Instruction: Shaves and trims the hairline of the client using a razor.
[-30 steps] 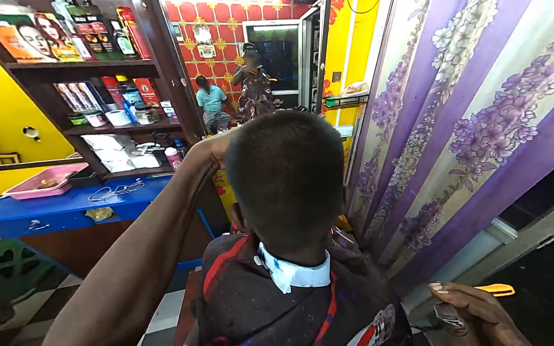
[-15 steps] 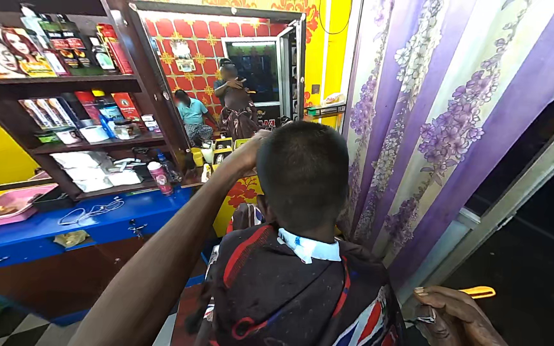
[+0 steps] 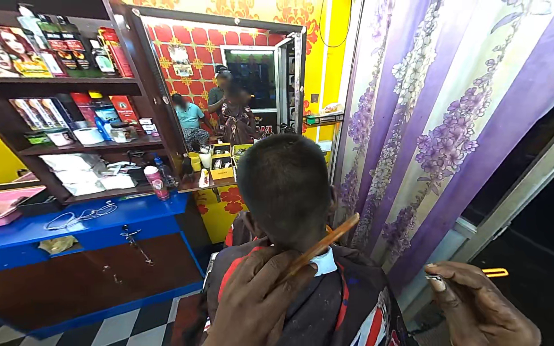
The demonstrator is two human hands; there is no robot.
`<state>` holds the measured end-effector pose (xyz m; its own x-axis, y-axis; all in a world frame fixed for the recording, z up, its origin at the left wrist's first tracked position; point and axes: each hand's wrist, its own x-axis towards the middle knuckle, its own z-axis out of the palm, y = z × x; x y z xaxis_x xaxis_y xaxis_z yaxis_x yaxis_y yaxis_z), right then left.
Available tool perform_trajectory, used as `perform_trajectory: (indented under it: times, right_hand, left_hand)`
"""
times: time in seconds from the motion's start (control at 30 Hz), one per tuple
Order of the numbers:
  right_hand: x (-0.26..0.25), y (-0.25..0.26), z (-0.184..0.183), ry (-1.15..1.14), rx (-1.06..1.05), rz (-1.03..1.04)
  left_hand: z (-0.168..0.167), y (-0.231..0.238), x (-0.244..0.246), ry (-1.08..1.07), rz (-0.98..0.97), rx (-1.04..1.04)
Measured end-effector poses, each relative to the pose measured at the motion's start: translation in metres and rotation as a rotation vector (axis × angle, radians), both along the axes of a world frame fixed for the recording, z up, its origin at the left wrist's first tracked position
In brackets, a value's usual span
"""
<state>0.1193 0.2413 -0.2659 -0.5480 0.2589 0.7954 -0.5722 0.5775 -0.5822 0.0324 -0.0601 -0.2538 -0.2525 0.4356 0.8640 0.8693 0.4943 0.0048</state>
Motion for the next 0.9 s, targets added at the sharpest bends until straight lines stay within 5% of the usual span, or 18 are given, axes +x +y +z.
perform_trajectory:
  times: [0.2, 0.3, 0.37, 0.43, 0.5, 0.73, 0.9]
  right_hand:
    - [-0.018, -0.027, -0.013, 0.010, -0.049, 0.045]
    - [-0.036, -0.039, -0.028, 0.021, -0.195, -0.002]
    - [-0.050, -0.045, -0.035, 0.002, -0.304, 0.007]
    - [-0.059, -0.054, -0.037, -0.042, -0.446, 0.034]
    - [-0.066, -0.060, -0.037, -0.073, -0.530, 0.027]
    - [-0.099, -0.054, -0.037, -0.127, -0.368, -0.037]
    - [-0.113, -0.058, -0.035, -0.196, -0.374, 0.056]
  left_hand:
    - [-0.030, -0.017, 0.017, 0.021, 0.029, 0.117]
    - [-0.038, -0.046, 0.003, -0.023, 0.178, 0.378]
    - [-0.037, -0.070, -0.023, -0.337, 0.176, 0.529]
    - [-0.037, -0.075, -0.043, -0.778, -0.005, 0.698]
    - [-0.045, -0.068, -0.045, -0.994, -0.170, 0.826]
    - [-0.094, -0.046, 0.020, -0.445, 0.086, 0.926]
    - [-0.097, -0.044, 0.039, -0.406, 0.171, 0.934]
